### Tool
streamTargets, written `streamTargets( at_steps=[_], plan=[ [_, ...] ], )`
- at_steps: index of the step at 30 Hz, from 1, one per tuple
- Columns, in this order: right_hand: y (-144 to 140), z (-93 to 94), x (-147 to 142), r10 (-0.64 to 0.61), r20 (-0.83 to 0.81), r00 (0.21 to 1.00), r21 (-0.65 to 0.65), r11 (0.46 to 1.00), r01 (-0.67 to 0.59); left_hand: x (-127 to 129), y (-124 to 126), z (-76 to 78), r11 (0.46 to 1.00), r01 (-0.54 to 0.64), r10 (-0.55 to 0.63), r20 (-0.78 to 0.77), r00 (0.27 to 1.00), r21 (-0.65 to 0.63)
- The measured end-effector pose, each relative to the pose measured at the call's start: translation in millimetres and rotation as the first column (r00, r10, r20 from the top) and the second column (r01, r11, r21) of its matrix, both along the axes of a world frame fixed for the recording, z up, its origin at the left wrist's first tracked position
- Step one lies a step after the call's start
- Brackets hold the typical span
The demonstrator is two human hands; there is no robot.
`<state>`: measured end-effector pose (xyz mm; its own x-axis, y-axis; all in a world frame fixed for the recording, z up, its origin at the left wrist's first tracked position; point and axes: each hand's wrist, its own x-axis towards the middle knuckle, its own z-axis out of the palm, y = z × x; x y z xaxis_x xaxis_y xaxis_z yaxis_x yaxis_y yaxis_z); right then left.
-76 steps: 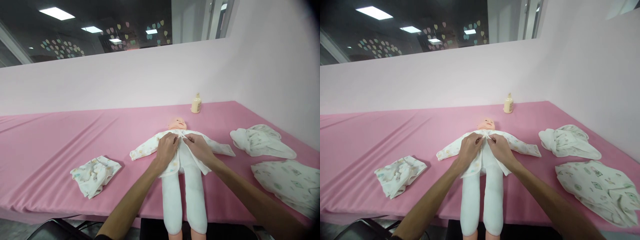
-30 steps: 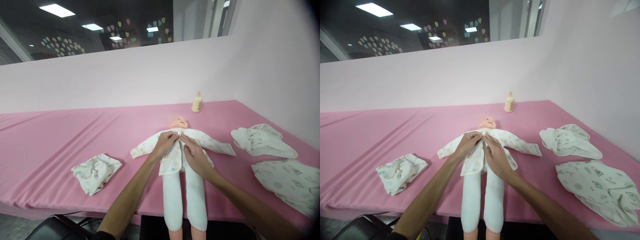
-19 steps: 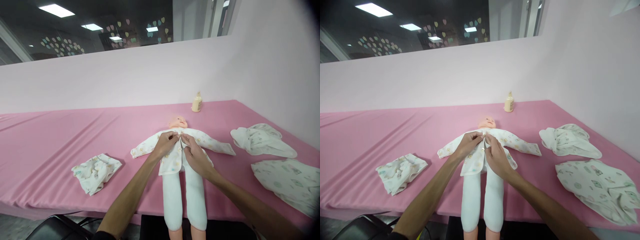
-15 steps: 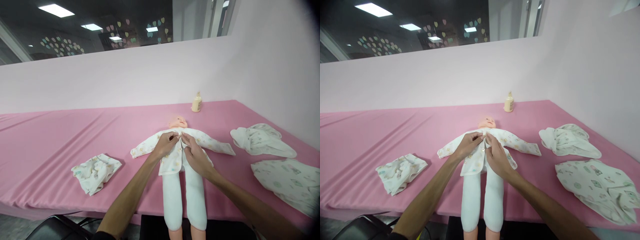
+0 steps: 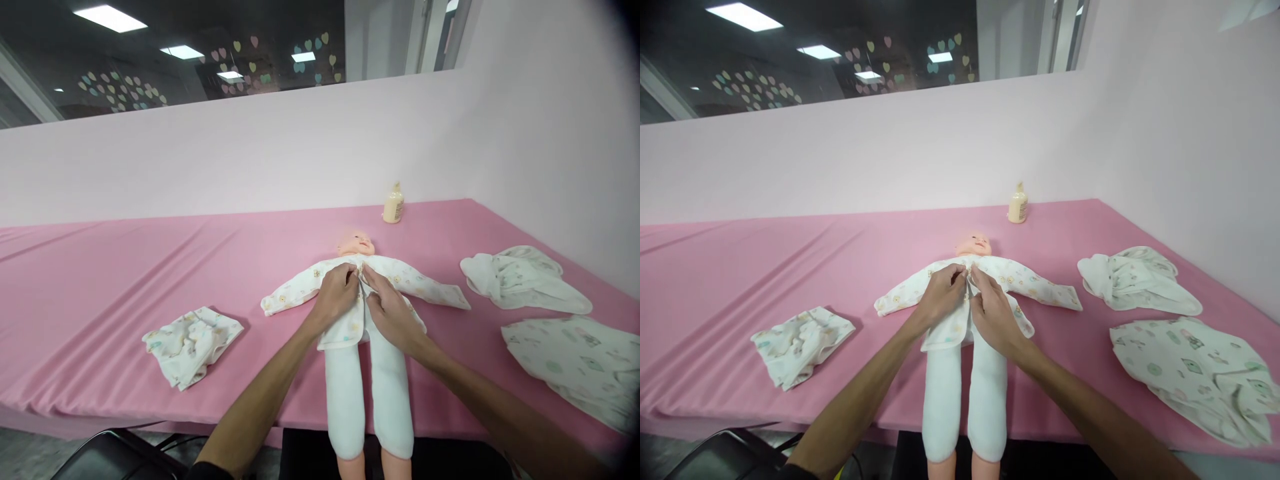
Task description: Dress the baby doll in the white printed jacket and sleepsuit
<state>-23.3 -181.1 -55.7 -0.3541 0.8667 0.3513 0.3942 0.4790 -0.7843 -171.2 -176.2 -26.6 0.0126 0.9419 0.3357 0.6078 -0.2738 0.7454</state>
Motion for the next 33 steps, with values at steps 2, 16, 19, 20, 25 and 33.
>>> streamTargets(
  at_steps=[2,16,19,20,25,33],
  plan=[
    [-0.6,3.3,-0.9,-0.028,0.03,0.999,0.048,0.999,0.026,1.4,0.7,-2.1,1.0,-0.007,0.007,-0.021,1.0,0.02],
    [13.9,1.0,0.4,-0.065,0.013,0.998,0.05,0.997,0.064,2.7,6.1,-7.3,1.0,-0.001,0.002,0.064,0.998,-0.022],
    [8.6,1.0,-0.8,-0.109,0.037,0.993,0.199,0.975,0.099,2.9,7.5,-7.5,1.0,-0.024,0.024,0.047,0.999,-0.004],
    [6.9,1.1,-1.1,-0.112,0.049,0.993,0.234,0.967,0.098,3.0,7.7,-7.3,1.0,-0.027,0.027,0.052,0.998,-0.003],
    [4.1,3.4,0.6,-0.031,0.067,0.997,0.178,0.984,0.019,1.2,7.6,-5.6,0.999,-0.019,0.023,0.125,0.992,-0.037],
    [6.2,0.3,8.8,0.026,0.031,0.999,0.057,0.998,-0.028,-2.2,5.3,-4.2,0.994,0.014,0.019,0.285,0.958,-0.111]
  ],
)
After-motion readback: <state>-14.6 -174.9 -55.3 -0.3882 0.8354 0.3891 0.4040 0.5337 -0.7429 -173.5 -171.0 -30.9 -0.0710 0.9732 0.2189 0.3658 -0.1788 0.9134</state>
